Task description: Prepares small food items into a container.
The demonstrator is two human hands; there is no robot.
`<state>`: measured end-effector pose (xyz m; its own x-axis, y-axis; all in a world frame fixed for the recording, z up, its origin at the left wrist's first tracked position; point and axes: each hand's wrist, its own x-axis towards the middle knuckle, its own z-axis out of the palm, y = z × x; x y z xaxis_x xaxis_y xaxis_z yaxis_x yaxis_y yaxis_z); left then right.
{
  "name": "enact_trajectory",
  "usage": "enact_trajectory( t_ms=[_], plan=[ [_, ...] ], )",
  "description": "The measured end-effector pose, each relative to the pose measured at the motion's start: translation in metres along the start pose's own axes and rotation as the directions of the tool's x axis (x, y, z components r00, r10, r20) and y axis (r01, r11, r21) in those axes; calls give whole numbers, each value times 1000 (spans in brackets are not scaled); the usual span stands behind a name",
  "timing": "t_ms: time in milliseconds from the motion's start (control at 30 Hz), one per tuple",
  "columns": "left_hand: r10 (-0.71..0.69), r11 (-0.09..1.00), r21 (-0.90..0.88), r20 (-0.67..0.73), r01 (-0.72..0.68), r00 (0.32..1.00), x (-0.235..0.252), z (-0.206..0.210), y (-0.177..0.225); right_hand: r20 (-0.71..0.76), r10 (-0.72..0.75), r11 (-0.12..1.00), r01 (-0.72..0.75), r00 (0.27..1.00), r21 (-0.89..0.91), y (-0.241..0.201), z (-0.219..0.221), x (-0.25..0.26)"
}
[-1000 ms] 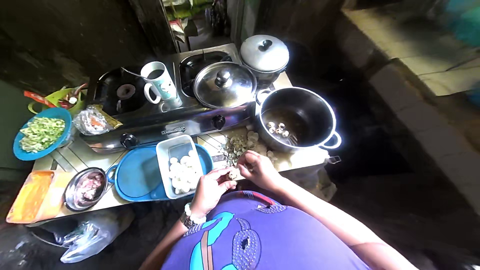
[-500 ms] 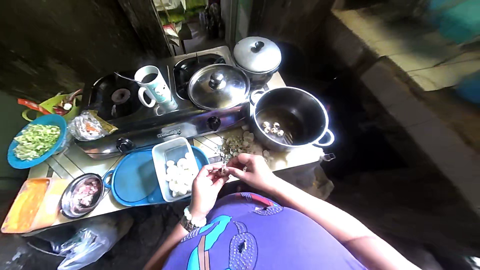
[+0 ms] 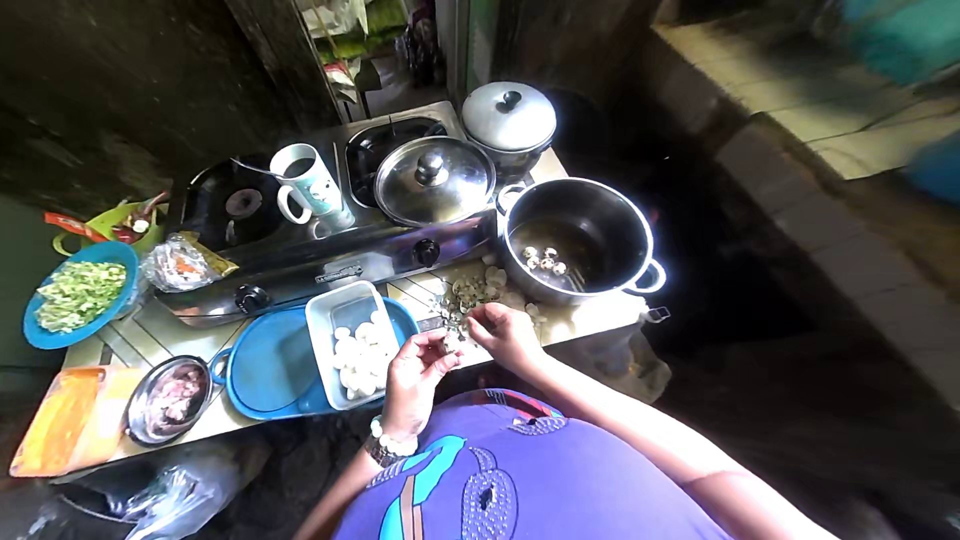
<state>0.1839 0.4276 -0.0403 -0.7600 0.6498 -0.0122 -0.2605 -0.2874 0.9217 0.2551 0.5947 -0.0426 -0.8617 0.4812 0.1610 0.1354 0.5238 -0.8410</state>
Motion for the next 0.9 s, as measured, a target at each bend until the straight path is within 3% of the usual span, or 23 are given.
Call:
enact_trajectory(
  t_ms=[100, 167, 300, 467, 733, 900],
  plan=[
    [-127, 991, -57, -45, 124, 991, 2, 3, 6, 140, 115, 983, -93, 984, -156, 23, -1, 12],
    [-192, 980, -76, -104, 185, 976, 3, 5, 11, 124, 148, 980, -129, 981, -153, 26, 1, 15],
    [-253, 966, -103, -165, 238, 953, 5, 6, 12, 21, -31, 998, 32, 999, -46, 4, 1, 7],
    [-252, 966, -98, -158, 239, 955, 5, 7, 11, 50, -274, 956, 267, 960, 119, -11, 5, 0],
    [-218, 976, -31, -151, 216, 964, 3, 7, 10, 3, -342, 939, 342, 940, 19, -14, 5, -6],
    [-230, 972, 15, -118, 234, 966, 4, 3, 10, 47, -278, 961, 278, 960, 3, -17, 6, -5]
  ],
)
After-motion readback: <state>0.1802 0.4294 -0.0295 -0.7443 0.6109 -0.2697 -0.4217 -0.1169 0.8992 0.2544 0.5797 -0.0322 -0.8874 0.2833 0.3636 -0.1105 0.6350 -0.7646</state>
